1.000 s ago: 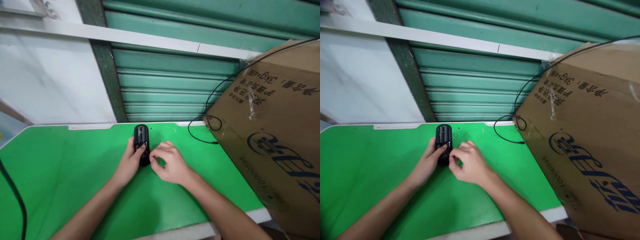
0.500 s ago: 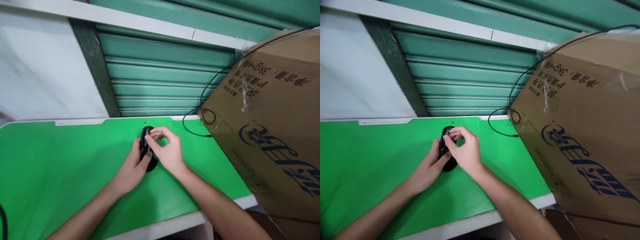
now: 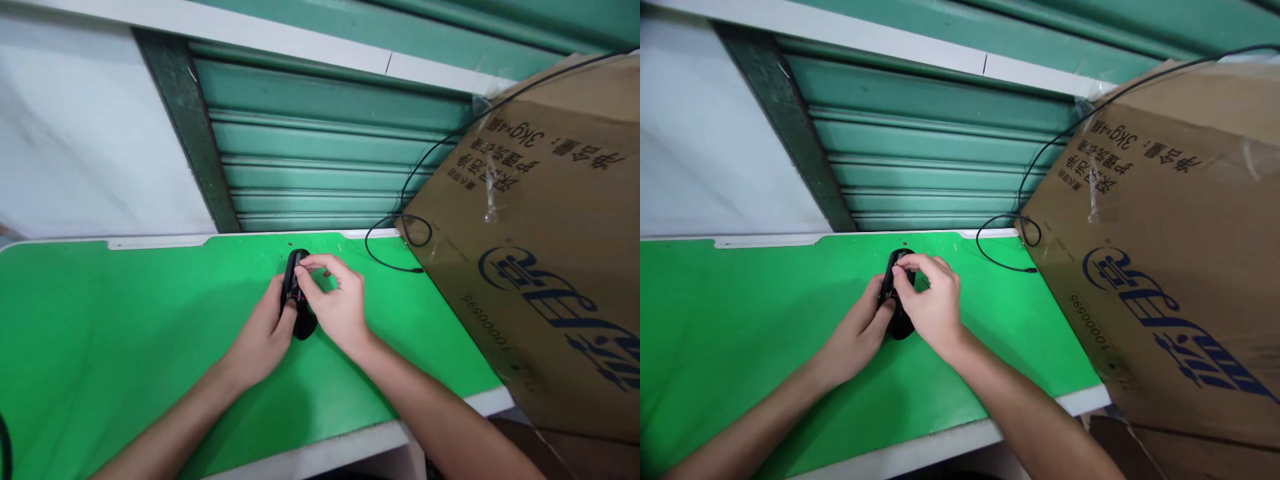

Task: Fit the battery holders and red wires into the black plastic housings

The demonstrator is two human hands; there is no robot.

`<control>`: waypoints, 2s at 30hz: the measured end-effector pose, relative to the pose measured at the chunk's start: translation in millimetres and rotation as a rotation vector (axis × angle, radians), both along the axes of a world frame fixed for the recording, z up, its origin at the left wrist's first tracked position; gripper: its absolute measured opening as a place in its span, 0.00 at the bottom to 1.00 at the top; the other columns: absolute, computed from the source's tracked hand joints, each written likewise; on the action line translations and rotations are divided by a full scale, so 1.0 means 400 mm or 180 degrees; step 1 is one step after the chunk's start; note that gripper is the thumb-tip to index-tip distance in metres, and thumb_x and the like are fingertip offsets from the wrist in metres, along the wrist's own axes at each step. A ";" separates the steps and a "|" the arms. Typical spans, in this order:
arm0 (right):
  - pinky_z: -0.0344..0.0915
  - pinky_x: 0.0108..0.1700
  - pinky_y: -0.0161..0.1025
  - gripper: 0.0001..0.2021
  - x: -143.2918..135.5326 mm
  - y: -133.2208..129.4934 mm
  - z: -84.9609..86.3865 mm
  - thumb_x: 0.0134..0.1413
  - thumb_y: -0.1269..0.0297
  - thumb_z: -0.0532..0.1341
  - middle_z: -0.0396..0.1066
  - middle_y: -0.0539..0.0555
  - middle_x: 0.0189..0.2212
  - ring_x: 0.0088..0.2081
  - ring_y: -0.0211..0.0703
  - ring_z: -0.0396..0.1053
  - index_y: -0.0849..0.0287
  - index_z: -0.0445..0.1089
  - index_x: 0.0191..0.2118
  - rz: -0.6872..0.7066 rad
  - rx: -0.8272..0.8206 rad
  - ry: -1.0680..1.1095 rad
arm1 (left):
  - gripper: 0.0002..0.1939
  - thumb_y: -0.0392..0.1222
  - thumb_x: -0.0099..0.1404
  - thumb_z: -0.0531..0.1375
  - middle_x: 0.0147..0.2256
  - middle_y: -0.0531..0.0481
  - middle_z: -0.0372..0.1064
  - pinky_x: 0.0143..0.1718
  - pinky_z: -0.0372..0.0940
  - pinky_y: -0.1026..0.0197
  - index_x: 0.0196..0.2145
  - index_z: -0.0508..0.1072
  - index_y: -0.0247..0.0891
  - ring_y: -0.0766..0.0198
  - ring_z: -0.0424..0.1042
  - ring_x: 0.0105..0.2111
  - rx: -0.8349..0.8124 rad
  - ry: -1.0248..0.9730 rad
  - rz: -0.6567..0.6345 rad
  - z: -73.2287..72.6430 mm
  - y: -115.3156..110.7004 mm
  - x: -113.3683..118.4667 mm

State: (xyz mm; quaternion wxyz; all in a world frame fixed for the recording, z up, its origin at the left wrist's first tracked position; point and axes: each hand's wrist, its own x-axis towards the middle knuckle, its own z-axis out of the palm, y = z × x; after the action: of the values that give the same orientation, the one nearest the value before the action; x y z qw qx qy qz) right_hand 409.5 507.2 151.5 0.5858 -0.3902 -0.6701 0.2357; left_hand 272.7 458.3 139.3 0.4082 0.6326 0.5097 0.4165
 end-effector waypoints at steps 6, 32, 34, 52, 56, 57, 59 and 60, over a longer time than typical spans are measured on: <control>0.72 0.42 0.37 0.02 -0.004 0.005 -0.006 0.58 0.70 0.67 0.80 0.48 0.31 0.33 0.39 0.77 0.57 0.76 0.36 0.0313 -0.0095 0.0284 | 0.19 0.45 0.76 0.48 0.55 0.41 0.73 0.58 0.68 0.48 0.59 0.65 0.36 0.52 0.72 0.54 -0.0001 0.0102 0.0080 0.006 0.001 0.003; 0.76 0.55 0.49 0.21 0.042 0.016 -0.020 0.69 0.73 0.59 0.79 0.54 0.41 0.44 0.48 0.79 0.53 0.60 0.63 0.0703 0.1064 -0.1429 | 0.26 0.48 0.76 0.47 0.64 0.40 0.70 0.67 0.63 0.48 0.66 0.65 0.36 0.50 0.68 0.65 0.0163 0.0196 0.0301 0.021 0.004 -0.028; 0.77 0.55 0.49 0.20 0.040 0.017 -0.021 0.69 0.74 0.59 0.79 0.54 0.41 0.44 0.48 0.79 0.53 0.60 0.63 0.0650 0.1114 -0.1462 | 0.27 0.48 0.76 0.48 0.65 0.41 0.69 0.68 0.62 0.47 0.66 0.65 0.36 0.50 0.67 0.66 0.0144 0.0178 0.0320 0.018 0.005 -0.029; 0.76 0.52 0.46 0.13 0.037 0.018 -0.024 0.69 0.74 0.58 0.80 0.56 0.39 0.41 0.49 0.79 0.56 0.65 0.55 0.0603 0.1086 -0.1753 | 0.26 0.48 0.75 0.48 0.64 0.37 0.70 0.67 0.62 0.40 0.65 0.66 0.35 0.46 0.69 0.64 0.0045 0.0210 0.0414 0.010 0.008 -0.025; 0.76 0.52 0.45 0.14 0.039 0.017 -0.022 0.69 0.73 0.58 0.80 0.55 0.40 0.42 0.47 0.80 0.54 0.65 0.56 0.0589 0.1041 -0.1644 | 0.27 0.48 0.75 0.48 0.65 0.37 0.69 0.69 0.60 0.39 0.66 0.65 0.35 0.47 0.67 0.65 0.0048 0.0228 0.0390 0.010 0.008 -0.024; 0.76 0.51 0.44 0.14 0.039 0.017 -0.023 0.69 0.73 0.58 0.80 0.55 0.40 0.43 0.47 0.80 0.55 0.65 0.57 0.0592 0.1039 -0.1629 | 0.27 0.48 0.76 0.48 0.65 0.37 0.68 0.69 0.59 0.39 0.66 0.65 0.35 0.47 0.67 0.66 0.0050 0.0227 0.0386 0.009 0.008 -0.024; 0.76 0.50 0.44 0.14 0.039 0.016 -0.023 0.69 0.73 0.58 0.80 0.55 0.40 0.43 0.47 0.80 0.55 0.65 0.57 0.0584 0.1041 -0.1623 | 0.27 0.48 0.76 0.48 0.66 0.37 0.68 0.70 0.59 0.39 0.66 0.65 0.35 0.47 0.66 0.66 0.0077 0.0223 0.0389 0.008 0.008 -0.023; 0.76 0.50 0.43 0.14 0.039 0.015 -0.024 0.69 0.73 0.58 0.80 0.56 0.40 0.43 0.47 0.80 0.56 0.65 0.57 0.0575 0.1033 -0.1637 | 0.27 0.48 0.75 0.48 0.66 0.38 0.68 0.70 0.59 0.39 0.66 0.65 0.35 0.47 0.66 0.66 0.0091 0.0225 0.0395 0.007 0.009 -0.023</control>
State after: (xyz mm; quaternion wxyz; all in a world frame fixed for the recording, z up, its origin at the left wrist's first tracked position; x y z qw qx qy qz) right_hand 425.3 513.4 141.9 0.4285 -0.2774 -0.8570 0.0704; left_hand 263.6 461.7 142.2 0.3542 0.6198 0.5560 0.4257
